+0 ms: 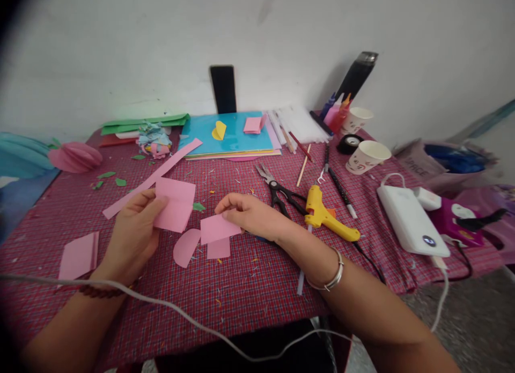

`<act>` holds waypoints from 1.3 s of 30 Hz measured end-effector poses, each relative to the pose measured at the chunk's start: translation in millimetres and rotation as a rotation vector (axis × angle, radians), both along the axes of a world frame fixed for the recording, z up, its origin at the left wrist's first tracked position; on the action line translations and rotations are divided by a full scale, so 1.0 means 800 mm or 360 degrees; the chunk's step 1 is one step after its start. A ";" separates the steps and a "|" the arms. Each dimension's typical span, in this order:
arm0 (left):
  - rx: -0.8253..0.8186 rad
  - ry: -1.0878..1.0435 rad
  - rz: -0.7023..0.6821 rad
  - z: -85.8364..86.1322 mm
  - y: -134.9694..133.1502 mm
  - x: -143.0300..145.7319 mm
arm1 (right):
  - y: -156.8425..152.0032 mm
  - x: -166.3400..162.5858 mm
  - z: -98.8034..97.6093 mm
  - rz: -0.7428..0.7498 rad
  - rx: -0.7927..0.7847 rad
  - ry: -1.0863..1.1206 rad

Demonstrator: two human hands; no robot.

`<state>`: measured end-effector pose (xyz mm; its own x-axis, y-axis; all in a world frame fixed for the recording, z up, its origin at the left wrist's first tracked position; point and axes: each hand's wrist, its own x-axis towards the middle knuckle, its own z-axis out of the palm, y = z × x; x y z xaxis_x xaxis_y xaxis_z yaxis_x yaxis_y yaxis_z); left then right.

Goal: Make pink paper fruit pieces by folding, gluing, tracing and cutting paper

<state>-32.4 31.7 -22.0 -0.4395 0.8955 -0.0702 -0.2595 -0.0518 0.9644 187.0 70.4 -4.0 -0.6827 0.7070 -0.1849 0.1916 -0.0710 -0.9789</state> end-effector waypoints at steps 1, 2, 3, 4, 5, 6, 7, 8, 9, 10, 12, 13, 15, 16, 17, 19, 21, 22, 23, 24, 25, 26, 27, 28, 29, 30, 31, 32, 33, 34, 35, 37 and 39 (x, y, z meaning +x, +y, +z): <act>0.0034 0.0035 0.0007 0.001 -0.001 0.000 | 0.000 0.000 -0.001 0.0061 0.0040 -0.0022; 0.0063 0.0061 0.0014 0.002 -0.001 0.001 | -0.001 0.000 -0.002 0.0147 0.0099 -0.0057; 0.0087 0.0077 0.0020 0.002 -0.001 0.001 | -0.002 0.000 -0.002 0.0245 0.0186 -0.0101; 0.0104 0.0083 0.0025 0.003 -0.002 0.001 | -0.004 0.000 -0.002 0.0327 0.0302 -0.0152; 0.0114 0.0082 0.0027 0.003 -0.002 0.002 | -0.005 0.000 -0.002 0.0361 0.0436 -0.0206; 0.0111 0.0081 0.0018 0.003 -0.002 0.003 | -0.007 -0.001 -0.001 0.0324 0.0568 -0.0258; 0.0102 0.0083 0.0002 0.003 -0.003 0.004 | -0.008 -0.002 0.000 0.0211 0.0684 -0.0296; 0.0093 0.0092 -0.0020 0.003 -0.005 0.006 | -0.009 -0.003 0.002 0.0043 0.0775 -0.0307; 0.0087 0.0107 -0.0043 0.003 -0.007 0.008 | -0.009 -0.004 0.004 -0.0142 0.0838 -0.0282; 0.0082 0.0132 -0.0075 0.003 -0.009 0.011 | -0.009 -0.005 0.007 -0.0296 0.0879 -0.0227; 0.0067 0.0207 -0.0143 0.003 -0.016 0.018 | -0.009 -0.007 0.011 -0.0456 0.0940 -0.0065; 0.0052 0.0254 -0.0183 0.003 -0.020 0.022 | -0.008 -0.009 0.012 -0.0470 0.0971 0.0003; 0.0011 0.0344 -0.0272 0.003 -0.027 0.031 | -0.009 -0.011 0.013 -0.0420 0.1033 0.0067; -0.0003 0.0368 -0.0314 0.003 -0.030 0.034 | -0.009 -0.012 0.012 -0.0390 0.1065 0.0076; -0.0011 0.0359 -0.0357 0.002 -0.031 0.038 | -0.009 -0.013 0.012 -0.0372 0.1089 0.0081; -0.0039 0.0257 -0.0445 0.001 -0.032 0.042 | -0.009 -0.014 0.010 -0.0387 0.1100 0.0096; -0.0119 0.0151 -0.0514 0.000 -0.030 0.043 | -0.009 -0.013 0.009 -0.0467 0.1057 0.0117; -0.0171 0.0130 -0.0543 0.000 -0.029 0.042 | -0.008 -0.012 0.009 -0.0502 0.1020 0.0127; -0.0218 0.0134 -0.0570 0.000 -0.029 0.040 | -0.007 -0.012 0.009 -0.0526 0.0972 0.0138; -0.0249 0.0149 -0.0595 0.000 -0.028 0.038 | -0.006 -0.011 0.009 -0.0543 0.0915 0.0148; -0.0260 0.0154 -0.0627 0.000 -0.029 0.036 | -0.004 -0.011 0.009 -0.0552 0.0849 0.0153; -0.0255 0.0139 -0.0663 0.001 -0.029 0.034 | -0.003 -0.011 0.008 -0.0560 0.0773 0.0155; -0.0237 0.0112 -0.0702 0.001 -0.030 0.033 | -0.001 -0.010 0.007 -0.0566 0.0686 0.0155; -0.0207 0.0085 -0.0740 0.002 -0.031 0.031 | 0.001 -0.010 0.007 -0.0570 0.0590 0.0158; -0.0173 0.0070 -0.0775 0.002 -0.032 0.030 | 0.002 -0.009 0.006 -0.0568 0.0491 0.0166; -0.0141 0.0072 -0.0805 0.003 -0.032 0.030 | 0.004 -0.009 0.006 -0.0561 0.0393 0.0183; -0.0115 0.0090 -0.0825 0.003 -0.033 0.030 | 0.005 -0.008 0.006 -0.0551 0.0304 0.0205; -0.0099 0.0116 -0.0834 0.003 -0.033 0.030 | 0.005 -0.008 0.006 -0.0545 0.0234 0.0227; -0.0096 0.0141 -0.0829 0.003 -0.033 0.030 | 0.005 -0.007 0.007 -0.0538 0.0183 0.0243; -0.0108 0.0157 -0.0814 0.003 -0.033 0.031 | 0.005 -0.006 0.009 -0.0533 0.0152 0.0251; -0.0128 0.0165 -0.0796 0.002 -0.033 0.032 | 0.005 -0.006 0.011 -0.0529 0.0139 0.0253; -0.0175 0.0192 -0.0759 0.001 -0.033 0.034 | 0.004 -0.005 0.014 -0.0528 0.0148 0.0240; -0.0217 0.0246 -0.0724 0.001 -0.033 0.036 | 0.003 -0.004 0.015 -0.0527 0.0169 0.0219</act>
<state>-3.5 5.2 -21.0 -0.0211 0.9861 -0.1651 -0.0801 0.1629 0.9834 183.9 73.0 8.2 -0.4272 0.9039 -0.0210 0.0414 -0.0037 -0.9991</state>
